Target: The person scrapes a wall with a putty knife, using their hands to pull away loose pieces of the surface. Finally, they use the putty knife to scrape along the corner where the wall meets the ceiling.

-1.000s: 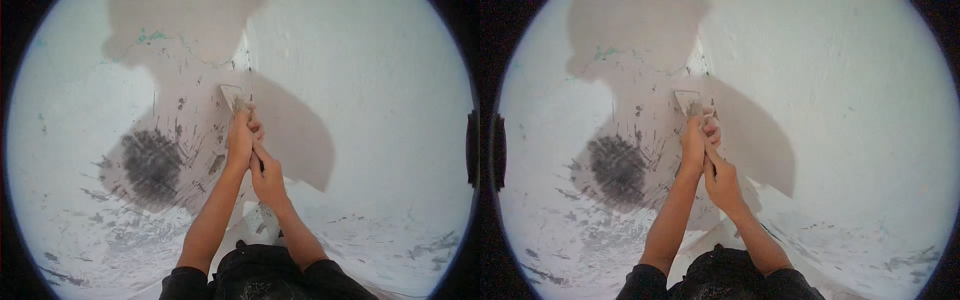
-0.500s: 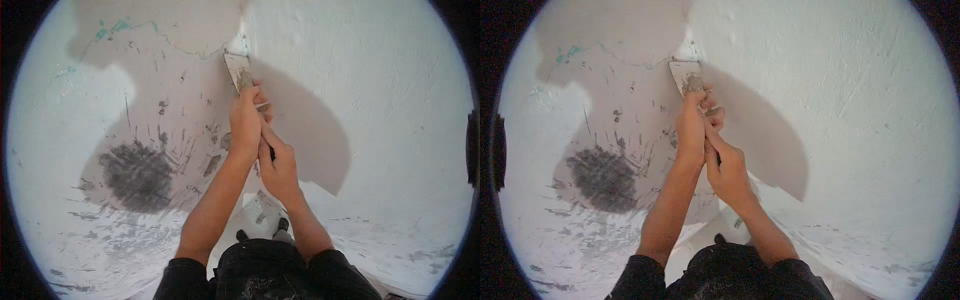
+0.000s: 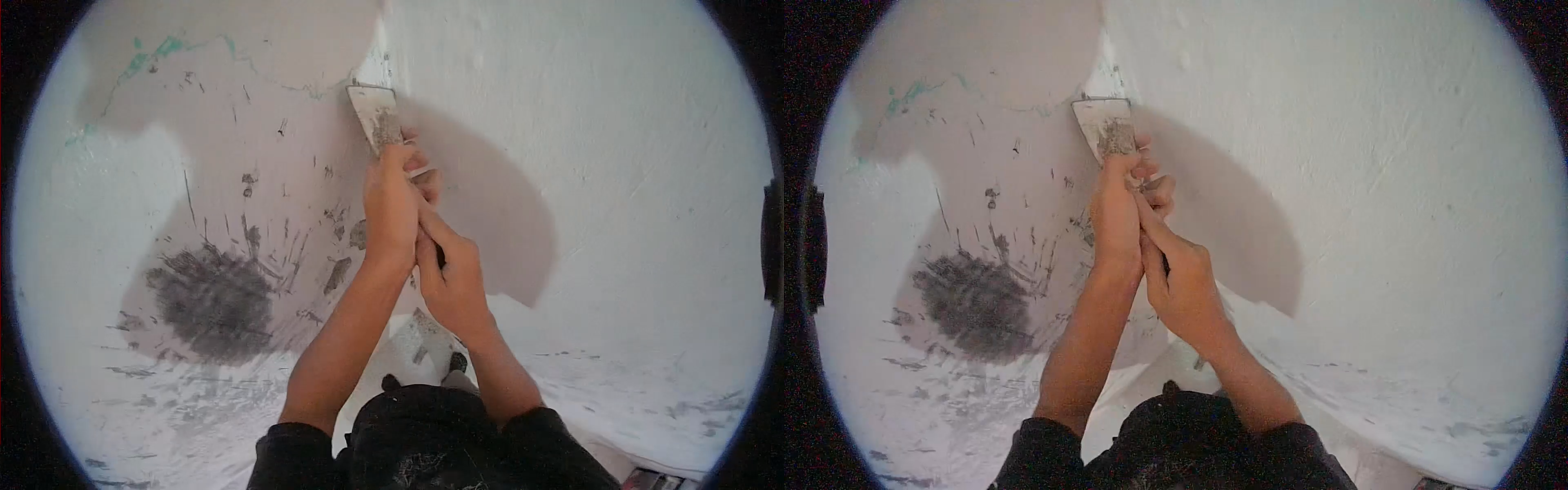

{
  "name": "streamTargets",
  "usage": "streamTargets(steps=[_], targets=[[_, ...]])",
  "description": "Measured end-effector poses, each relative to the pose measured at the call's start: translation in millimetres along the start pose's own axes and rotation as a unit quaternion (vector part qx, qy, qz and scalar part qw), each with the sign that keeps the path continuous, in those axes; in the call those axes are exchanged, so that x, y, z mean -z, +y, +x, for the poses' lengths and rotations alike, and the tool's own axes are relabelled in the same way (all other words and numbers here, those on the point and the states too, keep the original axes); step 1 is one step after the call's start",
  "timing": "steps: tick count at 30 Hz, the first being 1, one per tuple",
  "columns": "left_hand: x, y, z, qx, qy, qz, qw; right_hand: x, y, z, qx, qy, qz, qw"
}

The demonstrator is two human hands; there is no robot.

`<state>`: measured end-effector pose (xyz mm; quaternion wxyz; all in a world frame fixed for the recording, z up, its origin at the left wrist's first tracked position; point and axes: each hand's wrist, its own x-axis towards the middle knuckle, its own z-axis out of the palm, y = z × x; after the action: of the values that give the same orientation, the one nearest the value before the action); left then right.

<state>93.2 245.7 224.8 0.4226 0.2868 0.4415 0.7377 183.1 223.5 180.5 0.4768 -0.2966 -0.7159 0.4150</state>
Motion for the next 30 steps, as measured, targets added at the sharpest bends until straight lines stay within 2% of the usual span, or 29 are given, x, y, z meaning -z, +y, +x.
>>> streamTargets(steps=[3, 6, 8, 10, 12, 15, 20, 22, 24, 26, 27, 28, 30], targets=[[4, -9, -13, 0.037, 0.021, -0.054, 0.998, 3, 11, -16, 0.061, 0.006, -0.039, 0.997], [-8, -2, -4, 0.012, 0.033, -0.050, 0.998, 6, 16, 2, 0.081, 0.015, -0.045, 0.996], [-8, -8, -5, 0.017, 0.023, -0.054, 0.998, 14, 7, -5, 0.041, -0.005, -0.048, 0.998], [-12, -10, -14, 0.056, 0.086, -0.103, 0.989, 18, 3, -5, 0.018, -0.013, -0.052, 0.998], [-7, -6, -1, 0.030, 0.057, -0.085, 0.994, 11, 11, -2, 0.078, -0.013, -0.025, 0.997], [-5, -13, -7, 0.028, 0.050, -0.070, 0.996, 19, 1, 6, 0.031, -0.029, -0.050, 0.998], [-2, -12, 2, 0.009, 0.020, -0.079, 0.997, 17, 9, 15, 0.090, -0.024, -0.030, 0.995], [-12, -4, 4, -0.001, 0.021, -0.070, 0.997, 16, 10, 10, 0.080, -0.033, -0.014, 0.996], [-9, -5, -6, 0.007, 0.023, -0.066, 0.998, 19, 2, 1, 0.030, -0.033, -0.037, 0.998], [-1, -19, -7, 0.057, 0.036, -0.139, 0.988, 18, 2, -2, 0.029, -0.042, -0.048, 0.998], [4, -20, -4, 0.030, 0.007, -0.105, 0.994, 17, 5, -4, 0.016, -0.054, -0.060, 0.997], [-1, -17, -4, 0.035, 0.013, -0.106, 0.994, 16, 7, -4, 0.010, -0.059, -0.060, 0.996], [-18, -3, 0, 0.042, 0.062, -0.074, 0.994, 15, 11, 4, 0.041, 0.004, -0.012, 0.999]])
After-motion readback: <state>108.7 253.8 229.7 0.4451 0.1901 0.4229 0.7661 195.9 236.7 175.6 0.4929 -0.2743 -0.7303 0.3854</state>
